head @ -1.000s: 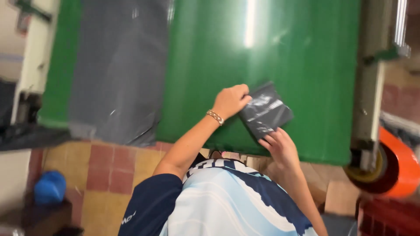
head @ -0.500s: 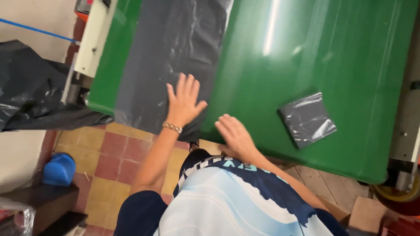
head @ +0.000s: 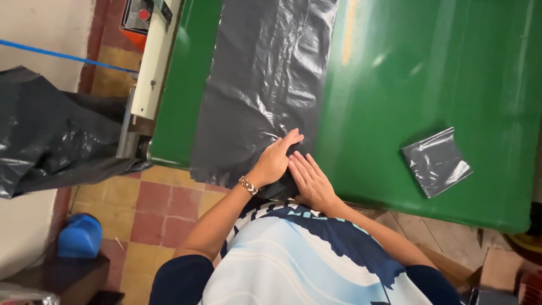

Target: Folding plastic bags on a conveyor belt and stacking them into a crate for packaging.

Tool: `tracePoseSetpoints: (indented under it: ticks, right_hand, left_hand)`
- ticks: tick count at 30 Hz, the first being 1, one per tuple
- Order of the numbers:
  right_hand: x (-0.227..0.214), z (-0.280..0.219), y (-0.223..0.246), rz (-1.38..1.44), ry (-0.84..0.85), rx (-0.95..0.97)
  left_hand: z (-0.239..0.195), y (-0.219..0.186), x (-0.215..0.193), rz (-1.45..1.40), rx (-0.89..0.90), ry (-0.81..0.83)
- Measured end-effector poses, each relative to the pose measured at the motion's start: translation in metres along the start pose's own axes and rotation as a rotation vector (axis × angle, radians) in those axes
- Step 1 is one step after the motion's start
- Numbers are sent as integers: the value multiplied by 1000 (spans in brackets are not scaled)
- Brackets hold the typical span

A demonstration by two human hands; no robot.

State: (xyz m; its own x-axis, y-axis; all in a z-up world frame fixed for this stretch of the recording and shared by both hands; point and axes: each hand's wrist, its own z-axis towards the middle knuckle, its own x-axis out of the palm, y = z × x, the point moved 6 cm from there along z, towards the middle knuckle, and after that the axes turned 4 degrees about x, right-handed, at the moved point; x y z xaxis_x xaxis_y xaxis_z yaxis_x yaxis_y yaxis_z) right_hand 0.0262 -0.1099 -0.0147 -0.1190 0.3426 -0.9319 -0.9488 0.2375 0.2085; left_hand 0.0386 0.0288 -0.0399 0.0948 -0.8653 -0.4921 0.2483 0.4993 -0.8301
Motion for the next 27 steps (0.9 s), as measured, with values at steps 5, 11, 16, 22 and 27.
tracePoseSetpoints:
  ticks: [5, 11, 16, 22, 27]
  right_hand:
    - [1, 7, 2, -28, -70, -82]
    - [-19, 35, -17, 77, -105, -89]
    - [-32, 71, -88, 447, -88, 200]
    - [-64, 163, -215, 619, -294, 652]
    - [-32, 209, -322, 919, -446, 991]
  left_hand:
    - [10, 3, -19, -423, -96, 164]
    - [32, -15, -67, -694, -182, 409]
    - [73, 46, -147, -717, -356, 554]
    - [111, 150, -237, -815, -828, 325]
    - [144, 258, -246, -497, -870, 21]
